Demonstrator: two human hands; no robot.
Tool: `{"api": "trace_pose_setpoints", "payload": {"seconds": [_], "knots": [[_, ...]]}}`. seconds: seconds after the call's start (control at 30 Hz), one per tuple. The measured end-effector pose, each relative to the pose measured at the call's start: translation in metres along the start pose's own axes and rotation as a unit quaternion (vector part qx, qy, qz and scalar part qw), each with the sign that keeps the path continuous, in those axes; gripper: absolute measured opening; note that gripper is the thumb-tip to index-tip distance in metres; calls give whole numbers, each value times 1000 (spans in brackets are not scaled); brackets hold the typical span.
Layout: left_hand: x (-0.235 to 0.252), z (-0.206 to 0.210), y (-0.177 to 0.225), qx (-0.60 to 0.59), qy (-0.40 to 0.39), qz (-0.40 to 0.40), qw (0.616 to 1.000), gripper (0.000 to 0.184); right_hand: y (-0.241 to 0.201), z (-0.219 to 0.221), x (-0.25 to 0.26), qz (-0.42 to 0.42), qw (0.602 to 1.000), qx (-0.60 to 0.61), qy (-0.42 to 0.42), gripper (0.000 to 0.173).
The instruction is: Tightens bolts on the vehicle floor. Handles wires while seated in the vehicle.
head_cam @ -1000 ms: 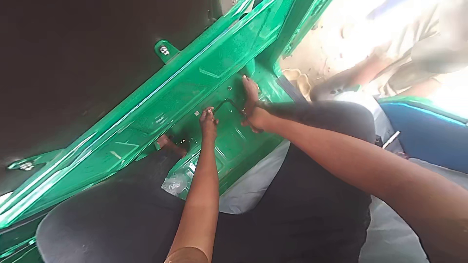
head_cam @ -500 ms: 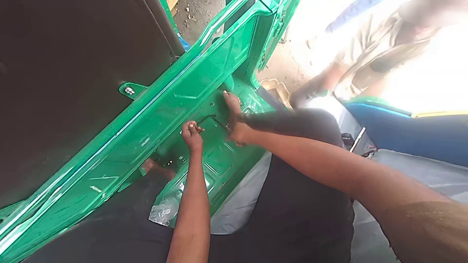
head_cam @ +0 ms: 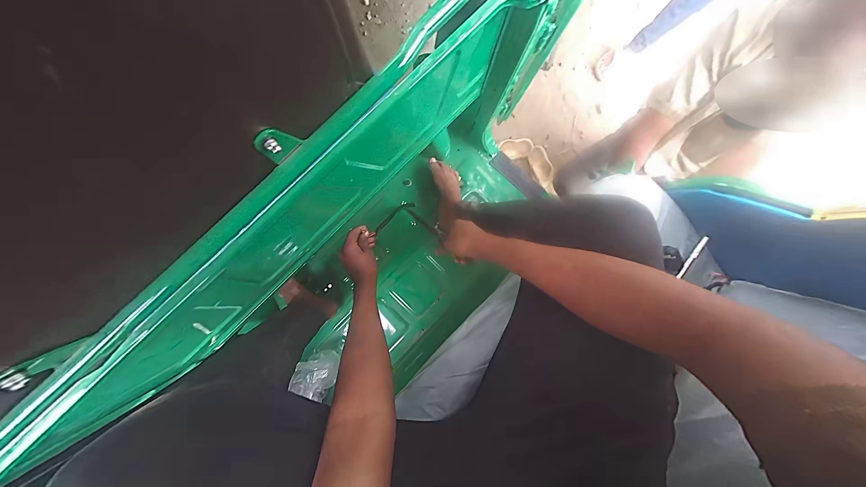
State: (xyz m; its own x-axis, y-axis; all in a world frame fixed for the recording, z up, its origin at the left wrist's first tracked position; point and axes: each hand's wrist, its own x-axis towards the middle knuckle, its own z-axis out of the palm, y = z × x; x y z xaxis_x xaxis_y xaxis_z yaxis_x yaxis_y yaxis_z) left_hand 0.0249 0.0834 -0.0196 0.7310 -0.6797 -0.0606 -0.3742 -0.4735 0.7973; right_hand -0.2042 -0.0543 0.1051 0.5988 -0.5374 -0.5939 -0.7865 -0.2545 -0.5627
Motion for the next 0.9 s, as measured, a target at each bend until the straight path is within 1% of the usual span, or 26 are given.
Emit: {"api": "trace_pose_setpoints", "payload": {"seconds": [0.03,0.07,0.1,0.17,0.2,0.27,0.3,0.37,0.47,0.53,0.6,0.67,0.77,0.8,0.87,0.9], "knots": [[0,-2,-1,13,1,3,1000,30,-30,-21,2,167,981,41,-91,11],[0,-4,1,15,4,10,1000,29,-41,-31,4,242,960,77,-117,11],[0,-6,3,4,11,18,1000,29,-43,-35,2,263,952,100,-117,13],[0,-6,7,-77,18,12,997,26,-39,-33,-2,260,952,122,-103,15],[0,-7,12,-138,19,-13,990,24,-38,-32,-2,258,953,124,-101,15],[-1,-6,17,-286,43,-64,955,21,-36,-28,-3,255,956,110,-99,16],[0,-6,18,-337,60,-93,935,19,-35,-29,-3,249,958,95,-102,17],[4,-8,23,-373,88,-148,912,17,-35,-32,0,234,965,69,-101,23],[3,-13,31,-383,101,-213,893,14,-32,-28,1,223,966,68,-108,26],[3,-10,35,-398,100,-240,880,14,-32,-26,1,234,963,78,-108,25],[1,-6,34,-424,103,-265,860,14,-35,-24,-3,262,954,99,-107,19],[2,-2,32,-440,108,-278,847,15,-34,-26,-2,257,955,99,-112,22],[6,5,29,-434,110,-256,857,22,-33,-26,-1,231,963,80,-112,29],[7,8,28,-441,105,-243,857,27,-36,-27,0,228,964,76,-110,30],[8,18,25,-466,91,-231,849,51,-39,-28,-1,228,965,74,-108,31],[9,26,24,-463,87,-223,853,61,-40,-30,-1,227,965,76,-107,31]]}}
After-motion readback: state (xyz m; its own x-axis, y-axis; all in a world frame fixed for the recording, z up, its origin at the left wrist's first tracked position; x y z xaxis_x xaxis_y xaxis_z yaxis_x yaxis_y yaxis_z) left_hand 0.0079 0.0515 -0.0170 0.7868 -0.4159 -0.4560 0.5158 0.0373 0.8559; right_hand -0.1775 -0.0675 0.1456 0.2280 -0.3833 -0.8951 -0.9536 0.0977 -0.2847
